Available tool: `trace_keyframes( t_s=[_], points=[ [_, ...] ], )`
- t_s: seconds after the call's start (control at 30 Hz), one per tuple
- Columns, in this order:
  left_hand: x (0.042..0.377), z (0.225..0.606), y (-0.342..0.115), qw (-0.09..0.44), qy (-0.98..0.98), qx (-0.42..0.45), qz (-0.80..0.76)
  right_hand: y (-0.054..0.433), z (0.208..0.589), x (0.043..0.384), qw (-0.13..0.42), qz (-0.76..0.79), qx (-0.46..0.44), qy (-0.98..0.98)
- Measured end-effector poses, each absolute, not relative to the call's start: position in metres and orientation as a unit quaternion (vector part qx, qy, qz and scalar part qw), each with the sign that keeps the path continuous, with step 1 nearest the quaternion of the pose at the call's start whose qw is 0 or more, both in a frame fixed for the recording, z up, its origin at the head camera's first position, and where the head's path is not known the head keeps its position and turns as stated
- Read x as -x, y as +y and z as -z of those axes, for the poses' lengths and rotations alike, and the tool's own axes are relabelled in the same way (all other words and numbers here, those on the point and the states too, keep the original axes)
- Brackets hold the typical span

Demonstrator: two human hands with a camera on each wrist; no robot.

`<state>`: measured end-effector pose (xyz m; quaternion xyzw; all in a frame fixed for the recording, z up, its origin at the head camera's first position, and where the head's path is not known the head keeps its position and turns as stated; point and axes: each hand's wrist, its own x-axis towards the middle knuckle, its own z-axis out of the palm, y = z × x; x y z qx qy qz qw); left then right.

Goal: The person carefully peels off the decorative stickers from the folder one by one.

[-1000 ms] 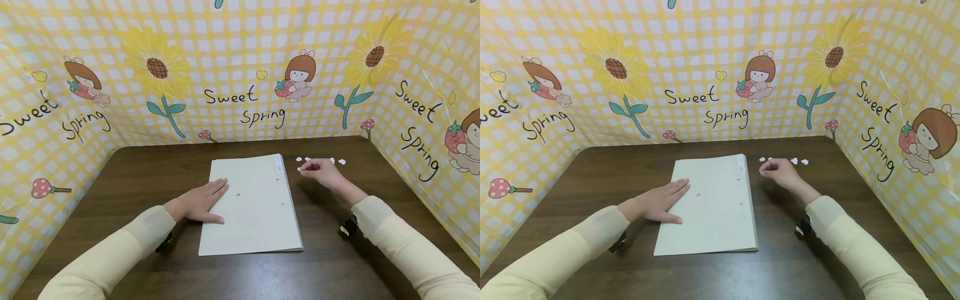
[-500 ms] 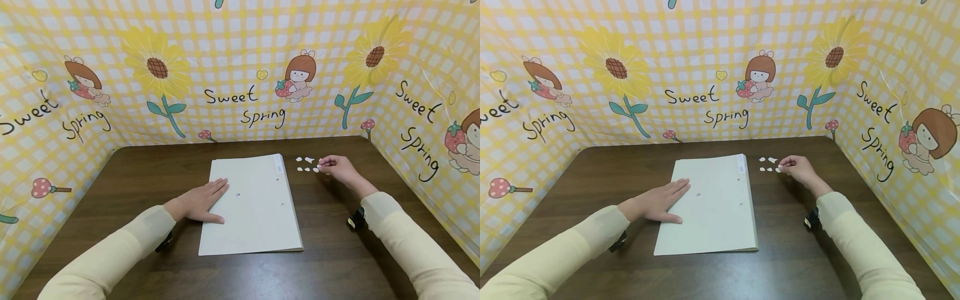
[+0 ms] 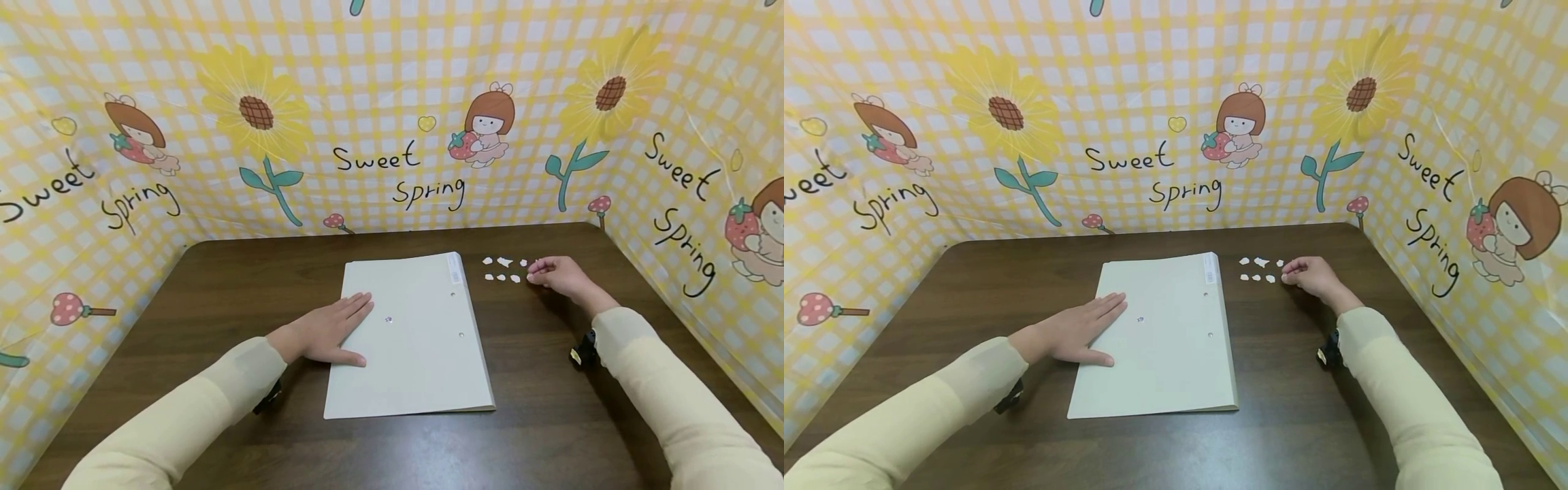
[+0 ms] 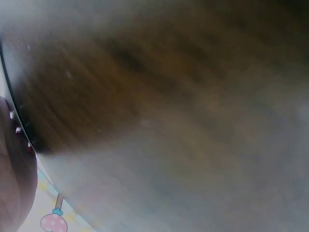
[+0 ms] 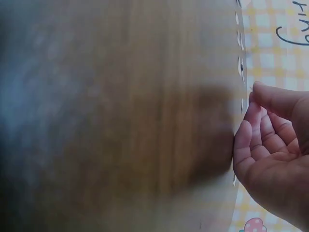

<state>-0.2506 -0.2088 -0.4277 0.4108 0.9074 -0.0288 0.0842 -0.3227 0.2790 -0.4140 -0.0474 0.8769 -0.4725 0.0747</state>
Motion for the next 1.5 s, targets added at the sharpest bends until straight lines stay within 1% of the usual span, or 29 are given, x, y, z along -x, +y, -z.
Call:
trace_keyframes(
  t_s=[0.13,0.4,0.6,0.8,1.03,1.23,1.5],
  points=[
    [0.2498,0.4273,-0.2084,0.084,0.907,-0.412,0.029,0.2788,0.4154,0.3236,0.077,0.454,0.058,0.886],
    [0.2495,0.4271,-0.2084,0.091,0.909,-0.405,0.034,0.2739,0.4189,0.3236,0.053,0.390,0.078,0.916],
    [0.2502,0.4281,-0.2090,0.090,0.909,-0.404,0.037,0.2713,0.4200,0.3239,0.048,0.367,0.078,0.926],
    [0.2497,0.4295,-0.2098,0.100,0.913,-0.395,0.034,0.2693,0.4207,0.3244,0.048,0.347,0.090,0.932],
    [0.2509,0.4303,-0.2101,0.093,0.912,-0.398,0.034,0.2708,0.4214,0.3253,0.042,0.347,0.099,0.932],
    [0.2515,0.4283,-0.2091,0.092,0.911,-0.401,0.032,0.2709,0.4185,0.3245,0.047,0.358,0.102,0.927],
    [0.2519,0.4287,-0.2081,0.090,0.911,-0.402,0.034,0.2772,0.4171,0.3251,0.077,0.399,0.088,0.909]
  ],
)
